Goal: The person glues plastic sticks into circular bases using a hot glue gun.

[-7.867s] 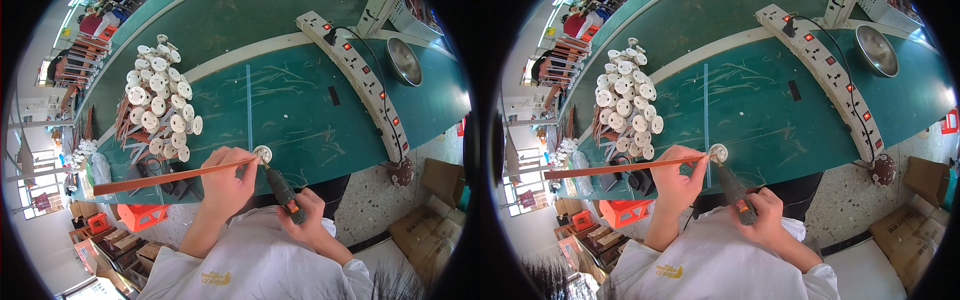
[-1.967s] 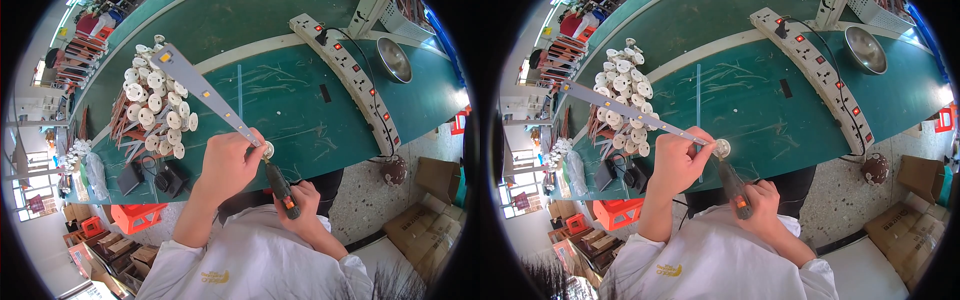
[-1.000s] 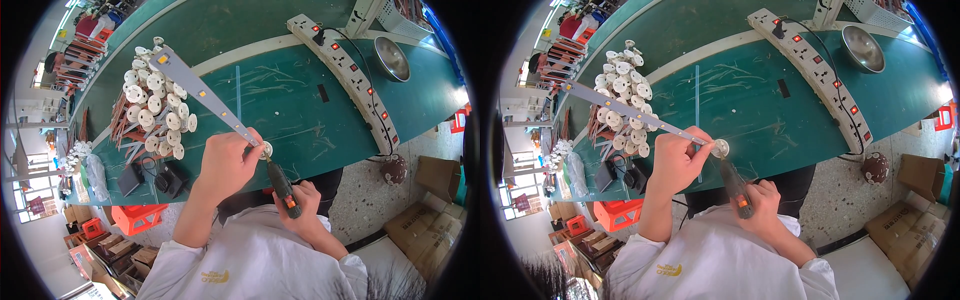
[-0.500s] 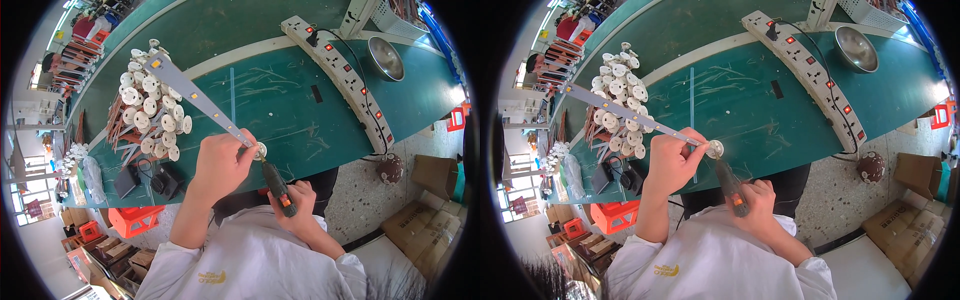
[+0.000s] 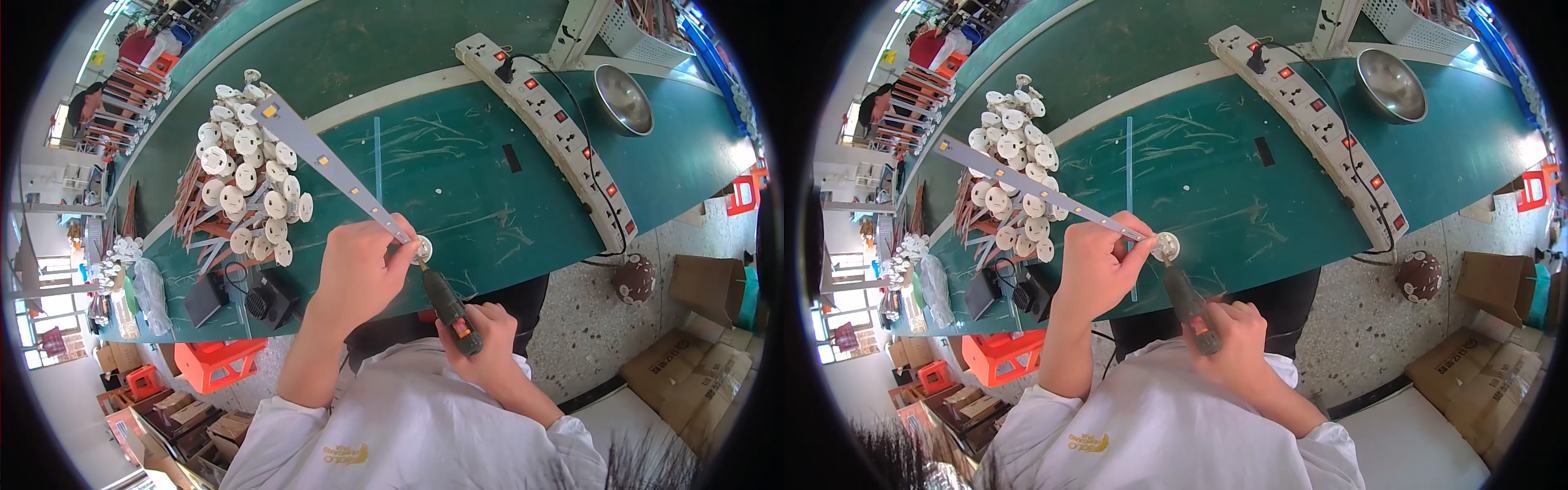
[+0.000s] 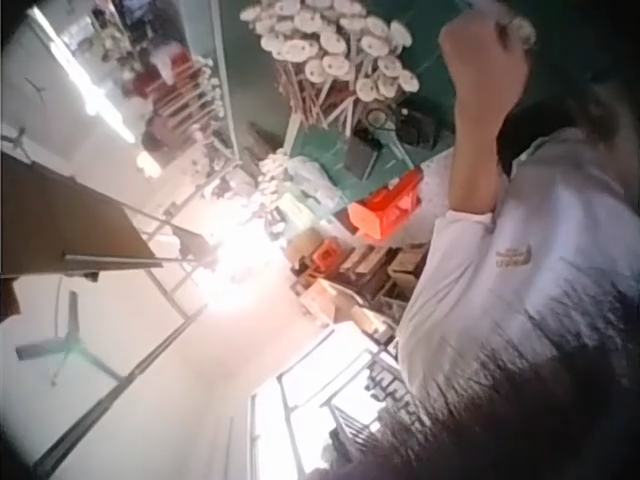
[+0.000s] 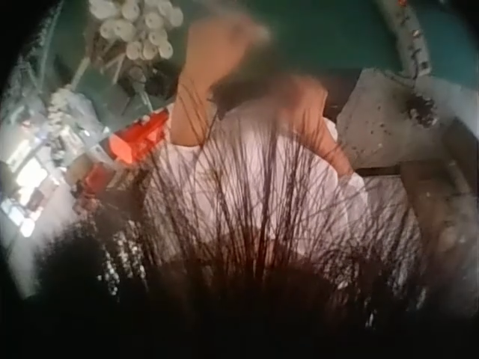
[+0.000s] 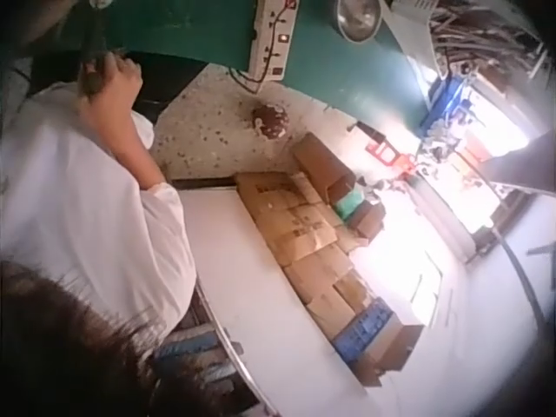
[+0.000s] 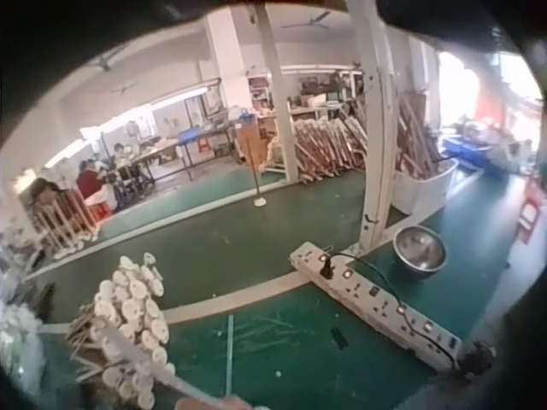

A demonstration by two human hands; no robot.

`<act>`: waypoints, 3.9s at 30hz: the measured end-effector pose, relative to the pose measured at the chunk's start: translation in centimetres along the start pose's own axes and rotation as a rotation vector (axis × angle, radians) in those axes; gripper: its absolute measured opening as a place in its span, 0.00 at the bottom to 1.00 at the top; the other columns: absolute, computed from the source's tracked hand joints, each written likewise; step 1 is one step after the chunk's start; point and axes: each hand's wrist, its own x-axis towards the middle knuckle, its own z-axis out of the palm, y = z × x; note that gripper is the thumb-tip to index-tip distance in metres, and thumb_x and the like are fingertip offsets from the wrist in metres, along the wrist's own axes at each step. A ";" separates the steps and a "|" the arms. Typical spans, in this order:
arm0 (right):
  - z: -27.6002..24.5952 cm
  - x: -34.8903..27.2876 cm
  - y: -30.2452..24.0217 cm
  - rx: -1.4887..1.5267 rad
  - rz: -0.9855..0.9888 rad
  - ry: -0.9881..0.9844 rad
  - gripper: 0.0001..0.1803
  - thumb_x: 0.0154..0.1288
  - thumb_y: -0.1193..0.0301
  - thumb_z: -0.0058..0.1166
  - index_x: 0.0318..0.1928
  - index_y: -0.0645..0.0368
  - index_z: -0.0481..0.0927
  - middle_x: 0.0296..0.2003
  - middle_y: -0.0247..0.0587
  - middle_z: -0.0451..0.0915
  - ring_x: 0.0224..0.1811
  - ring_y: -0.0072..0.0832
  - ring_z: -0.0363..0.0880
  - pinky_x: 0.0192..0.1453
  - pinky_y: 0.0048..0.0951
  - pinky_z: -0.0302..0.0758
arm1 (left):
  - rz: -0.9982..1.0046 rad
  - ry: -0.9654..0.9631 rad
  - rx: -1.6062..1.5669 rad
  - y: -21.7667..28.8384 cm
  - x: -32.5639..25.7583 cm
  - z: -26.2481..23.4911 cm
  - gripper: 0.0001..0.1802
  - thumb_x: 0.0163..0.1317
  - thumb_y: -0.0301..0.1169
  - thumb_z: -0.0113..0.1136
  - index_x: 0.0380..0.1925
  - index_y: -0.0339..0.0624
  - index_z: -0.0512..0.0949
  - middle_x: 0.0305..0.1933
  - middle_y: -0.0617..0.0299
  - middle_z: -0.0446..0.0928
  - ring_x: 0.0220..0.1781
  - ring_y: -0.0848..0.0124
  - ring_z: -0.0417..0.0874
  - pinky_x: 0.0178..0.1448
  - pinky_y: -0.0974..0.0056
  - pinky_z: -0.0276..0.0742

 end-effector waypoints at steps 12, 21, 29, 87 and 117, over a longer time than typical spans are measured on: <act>-0.9 0.4 -1.9 -0.150 -0.040 0.027 0.13 0.52 0.70 0.69 0.23 0.59 0.75 0.19 0.44 0.76 0.20 0.44 0.73 0.26 0.41 0.68 | 0.066 0.045 0.072 -0.3 -0.5 0.5 0.04 0.60 0.25 0.69 0.28 0.39 0.82 0.19 0.59 0.79 0.14 0.70 0.77 0.22 0.66 0.67; -4.0 3.6 2.4 0.293 -0.114 0.240 0.11 0.56 0.79 0.67 0.41 0.61 0.85 0.29 0.40 0.83 0.26 0.32 0.77 0.30 0.33 0.72 | 0.006 0.253 0.167 0.9 4.9 -4.8 0.05 0.62 0.32 0.68 0.31 0.44 0.83 0.22 0.55 0.80 0.20 0.60 0.81 0.28 0.57 0.74; -3.9 8.7 9.2 0.897 0.182 0.042 0.30 0.59 0.89 0.56 0.64 0.63 0.74 0.56 0.50 0.82 0.48 0.41 0.84 0.53 0.39 0.80 | -0.037 0.308 0.138 -7.3 25.0 -9.0 0.06 0.58 0.27 0.71 0.32 0.39 0.84 0.27 0.55 0.86 0.29 0.67 0.89 0.37 0.64 0.82; -5.6 10.0 9.4 1.314 0.188 -0.147 0.20 0.44 0.75 0.53 0.41 0.68 0.83 0.38 0.54 0.85 0.34 0.37 0.79 0.39 0.35 0.75 | 0.013 -0.187 0.438 -2.3 -4.4 -6.7 0.06 0.59 0.29 0.68 0.33 0.40 0.83 0.33 0.54 0.83 0.37 0.52 0.85 0.40 0.52 0.80; -4.5 10.5 8.6 1.093 0.161 -0.037 0.27 0.44 0.74 0.54 0.50 0.69 0.80 0.37 0.52 0.83 0.38 0.40 0.79 0.56 0.48 0.76 | -0.268 0.294 0.419 -14.6 -0.1 -19.9 0.19 0.69 0.32 0.55 0.60 0.46 0.77 0.35 0.44 0.83 0.37 0.44 0.84 0.43 0.47 0.77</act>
